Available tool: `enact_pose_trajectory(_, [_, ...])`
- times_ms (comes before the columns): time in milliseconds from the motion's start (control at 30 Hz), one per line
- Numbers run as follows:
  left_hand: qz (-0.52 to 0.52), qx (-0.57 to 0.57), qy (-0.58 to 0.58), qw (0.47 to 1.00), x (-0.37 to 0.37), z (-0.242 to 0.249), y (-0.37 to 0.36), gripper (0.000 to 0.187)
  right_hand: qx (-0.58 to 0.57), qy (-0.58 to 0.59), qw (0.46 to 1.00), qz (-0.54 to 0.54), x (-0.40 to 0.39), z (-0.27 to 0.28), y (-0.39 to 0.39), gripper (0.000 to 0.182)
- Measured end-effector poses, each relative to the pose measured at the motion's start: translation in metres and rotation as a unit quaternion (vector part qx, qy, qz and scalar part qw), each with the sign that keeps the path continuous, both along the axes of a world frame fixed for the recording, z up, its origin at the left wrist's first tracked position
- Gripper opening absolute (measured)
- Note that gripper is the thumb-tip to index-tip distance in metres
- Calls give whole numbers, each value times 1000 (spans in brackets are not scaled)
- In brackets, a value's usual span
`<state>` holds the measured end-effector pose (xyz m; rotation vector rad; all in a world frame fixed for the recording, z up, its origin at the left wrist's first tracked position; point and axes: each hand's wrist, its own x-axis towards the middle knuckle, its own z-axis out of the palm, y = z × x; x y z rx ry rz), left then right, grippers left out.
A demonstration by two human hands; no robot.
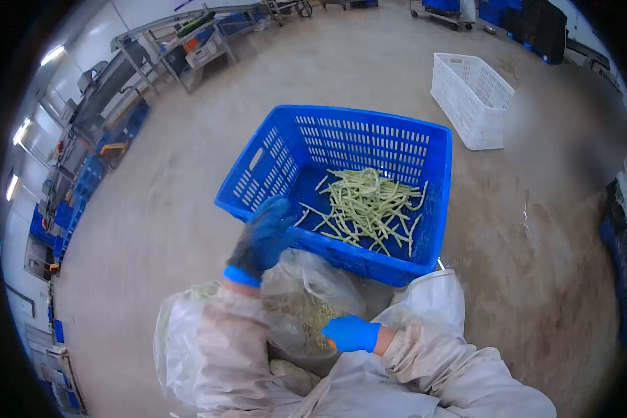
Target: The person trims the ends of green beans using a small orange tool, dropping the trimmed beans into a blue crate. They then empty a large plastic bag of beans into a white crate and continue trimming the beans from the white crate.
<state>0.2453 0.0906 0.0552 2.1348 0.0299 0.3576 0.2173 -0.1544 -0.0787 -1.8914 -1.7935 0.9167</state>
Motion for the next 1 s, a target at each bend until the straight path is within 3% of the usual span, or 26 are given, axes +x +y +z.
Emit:
enact_pose_trajectory(33, [17, -214, 42, 976, -21, 17, -1, 48, -2, 5, 1000, 4, 0, -4, -5, 20])
enact_pose_trajectory(67, [62, -423, 54, 902, -43, 34, -2, 44, 32, 11, 999, -19, 0, -12, -9, 17])
enact_pose_trajectory(167, [121, -361, -23, 924, -148, 57, 14, 41, 113, 27, 993, 22, 7, -8, -19, 21])
enact_pose_trajectory(200, [175, -341, -28, 923, -188, 64, 19, 41, 26, -18, 999, 45, 12, -2, -18, 21])
enact_pose_trajectory(267, [258, -316, -86, 909, -261, 77, 5, 42, 176, -2, 984, -17, 14, -17, -39, 25])
enact_pose_trajectory(333, [332, -293, -104, 891, -327, 85, -15, 43, 72, 51, 996, -18, 18, 18, -44, 27])
enact_pose_trajectory(367, [345, -275, -48, 896, -358, 84, -26, 43, 72, 52, 996, 10, 12, 29, -42, 27])
enact_pose_trajectory(433, [350, -281, 40, 893, -405, 86, -54, 41, 8, 223, 972, -72, 2, 54, -42, 29])
enact_pose_trajectory(467, [360, -285, 79, 885, -421, 82, -58, 36, 4, 219, 974, -56, -11, 69, -30, 29])
enact_pose_trajectory(533, [384, -178, 132, 896, -429, 65, -61, 31, 78, 332, 940, -18, -47, 105, 8, 30])
enact_pose_trajectory(567, [387, -185, 126, 894, -428, 54, -59, 31, 103, 343, 933, 27, -64, 115, 28, 30])
enact_pose_trajectory(667, [328, -42, 182, 926, -405, 25, -40, 25, 166, 363, 907, 135, -128, 126, 96, 32])
enact_pose_trajectory(733, [297, 138, 294, 898, -417, -23, -19, 22, 181, 343, 904, 182, -168, 101, 138, 37])
enact_pose_trajectory(767, [280, 145, 371, 874, -423, -37, -16, 22, 177, 341, 904, 186, -180, 87, 157, 37])
enact_pose_trajectory(833, [287, 160, 459, 826, -437, -59, -26, 24, -65, 166, 952, 250, -201, 56, 190, 40])
enact_pose_trajectory(900, [246, 121, 534, 800, -465, -76, -41, 35, 4, 80, 966, 247, -207, 12, 219, 46])
enact_pose_trajectory(933, [255, 95, 547, 792, -488, -83, -62, 52, -71, 159, 975, 136, -209, 21, 249, 52])
enact_pose_trajectory(1000, [245, 55, 567, 784, -504, -89, -74, 66, 60, 250, 963, 81, -209, 40, 271, 59])
